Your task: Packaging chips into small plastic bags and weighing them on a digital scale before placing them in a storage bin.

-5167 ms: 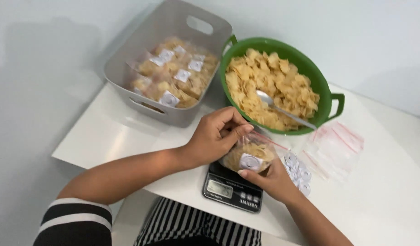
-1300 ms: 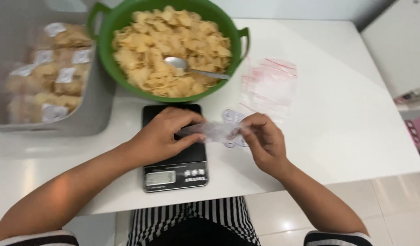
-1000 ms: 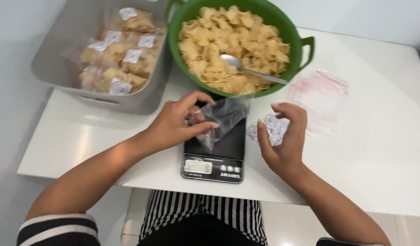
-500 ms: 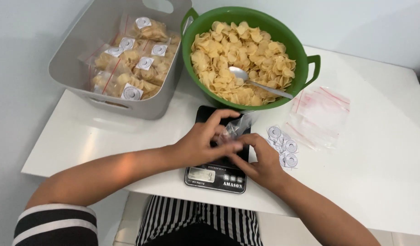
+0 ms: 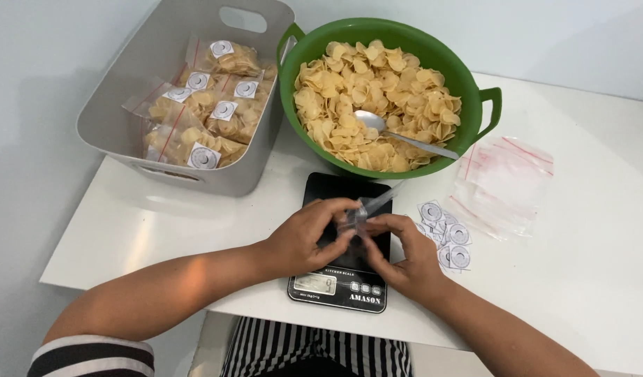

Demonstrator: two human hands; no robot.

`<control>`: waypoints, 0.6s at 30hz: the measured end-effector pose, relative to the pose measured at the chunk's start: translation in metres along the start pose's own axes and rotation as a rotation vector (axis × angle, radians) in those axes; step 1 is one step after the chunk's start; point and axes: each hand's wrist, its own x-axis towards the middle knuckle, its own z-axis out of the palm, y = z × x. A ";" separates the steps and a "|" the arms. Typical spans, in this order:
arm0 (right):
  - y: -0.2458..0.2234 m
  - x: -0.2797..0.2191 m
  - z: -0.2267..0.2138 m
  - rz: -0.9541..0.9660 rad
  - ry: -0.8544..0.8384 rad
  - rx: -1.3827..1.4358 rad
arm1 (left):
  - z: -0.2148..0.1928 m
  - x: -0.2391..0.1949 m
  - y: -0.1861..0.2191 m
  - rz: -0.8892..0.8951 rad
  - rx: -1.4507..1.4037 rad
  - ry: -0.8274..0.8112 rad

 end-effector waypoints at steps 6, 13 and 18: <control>0.007 -0.011 0.003 0.016 -0.045 -0.060 | -0.001 0.008 0.012 0.190 0.082 0.010; 0.009 -0.005 -0.001 0.009 0.010 0.000 | -0.002 0.007 0.011 0.210 0.108 -0.001; 0.015 -0.013 0.001 -0.009 -0.003 -0.034 | 0.001 0.007 0.012 0.292 0.127 -0.004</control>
